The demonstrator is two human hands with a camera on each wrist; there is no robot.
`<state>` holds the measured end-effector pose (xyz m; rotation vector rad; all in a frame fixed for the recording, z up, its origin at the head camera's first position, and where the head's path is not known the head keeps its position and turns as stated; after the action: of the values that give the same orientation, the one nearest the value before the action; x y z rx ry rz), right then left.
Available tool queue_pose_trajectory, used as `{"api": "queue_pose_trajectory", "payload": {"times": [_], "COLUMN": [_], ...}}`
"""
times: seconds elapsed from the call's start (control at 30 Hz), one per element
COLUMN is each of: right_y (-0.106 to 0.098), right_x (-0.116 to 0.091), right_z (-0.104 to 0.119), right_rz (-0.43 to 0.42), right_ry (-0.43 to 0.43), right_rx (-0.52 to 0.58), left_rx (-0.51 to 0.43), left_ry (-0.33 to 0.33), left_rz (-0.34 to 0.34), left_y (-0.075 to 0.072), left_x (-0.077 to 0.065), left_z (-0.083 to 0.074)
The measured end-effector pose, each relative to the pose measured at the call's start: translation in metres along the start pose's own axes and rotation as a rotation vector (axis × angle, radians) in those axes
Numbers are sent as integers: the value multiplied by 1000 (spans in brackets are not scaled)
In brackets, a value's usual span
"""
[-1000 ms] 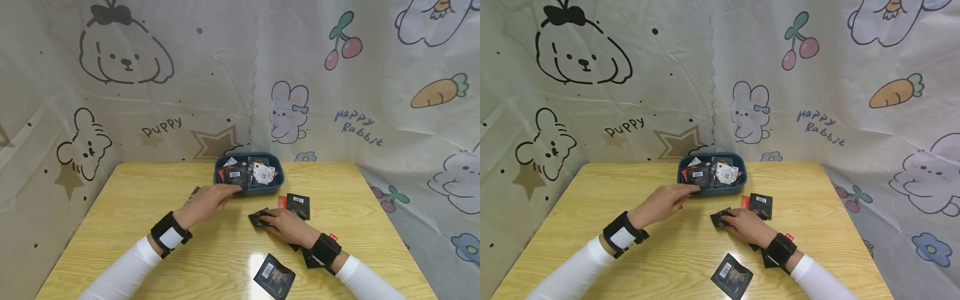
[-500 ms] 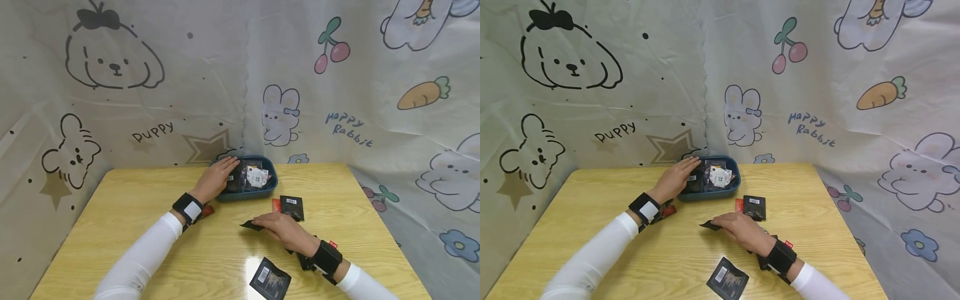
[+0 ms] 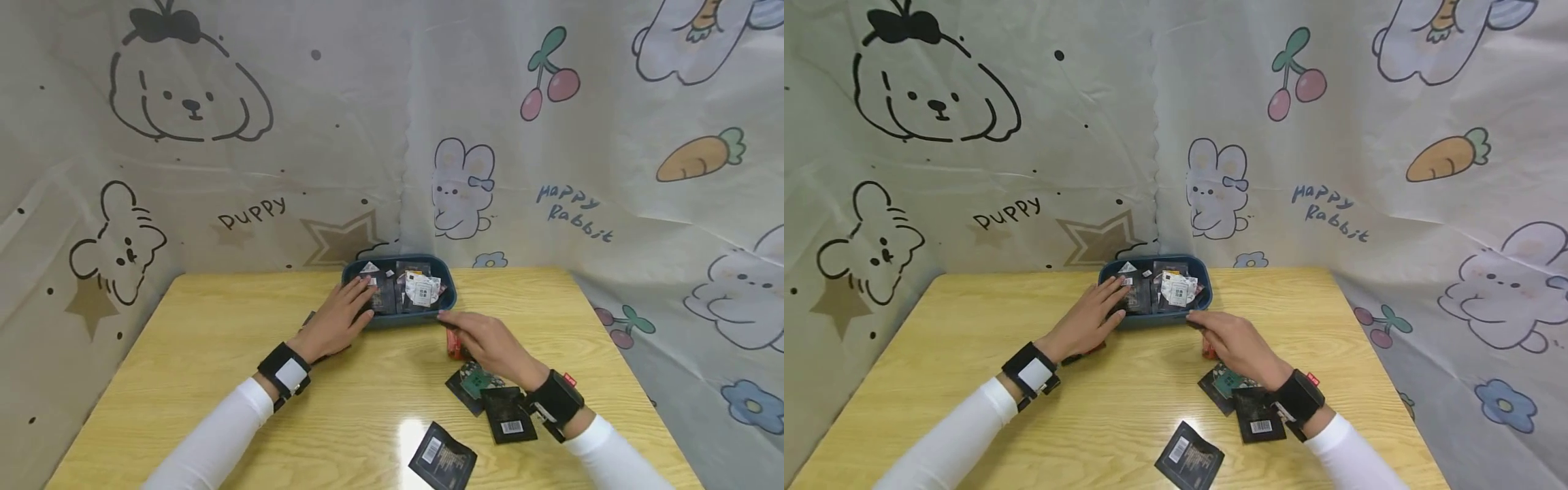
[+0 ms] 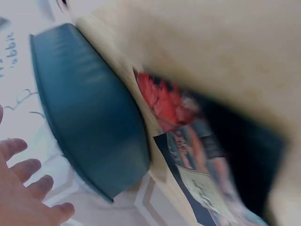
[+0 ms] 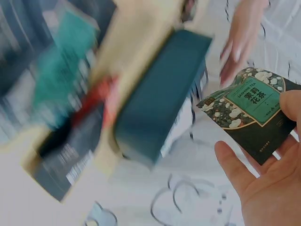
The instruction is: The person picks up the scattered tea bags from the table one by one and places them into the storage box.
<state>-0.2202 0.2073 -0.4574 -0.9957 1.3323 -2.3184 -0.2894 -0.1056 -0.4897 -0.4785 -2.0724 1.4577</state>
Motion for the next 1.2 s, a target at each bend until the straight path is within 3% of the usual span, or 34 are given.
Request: {"api": "queue_pose_trajectory", "payload": {"times": [0.1, 0.2, 0.33, 0.43, 0.5, 0.6, 0.73, 1.03, 1.2], "right_y": [-12, -14, -7, 5, 16, 34, 45, 23, 22], "right_x": [16, 31, 46, 56, 60, 63, 58, 22, -13], "right_z": [-13, -26, -40, -47, -52, -56, -54, -50, -53], "right_rz": [-43, -85, -161, -196, -158, -9, 139, 116, 223], "right_ry": [35, 46, 14, 24, 49, 109, 160, 187, 252], "right_rx": [-17, -53, -101, -112, -118, -113, -103, -119, -126], "left_rx": [5, 10, -17, -71, -100, -96, -45, 17, -22], "left_ry": [2, -36, -103, -133, -148, -156, -160, -166, -181], "left_rz": [-24, -20, 51, 126, 171, 218, 230, 180, 166], "left_y": [-4, -5, -1, 5, 10, 15, 19, 14, 9], "left_x": [-20, -40, -61, -69, -71, -74, -78, -86, -91], "left_z": [-2, 1, 7, 10, 11, 11, 11, 16, 18]}}
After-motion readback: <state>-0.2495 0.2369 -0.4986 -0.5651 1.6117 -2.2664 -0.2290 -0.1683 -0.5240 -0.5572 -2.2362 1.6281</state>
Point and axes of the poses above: each hand's wrist, its own x-axis towards the middle knuckle, its own y-axis out of the palm, z = x × y, the point moved 2 cm from there along x, towards the middle knuckle, and after that the axes turned 1 degree about -z, right-handed, at the moved point
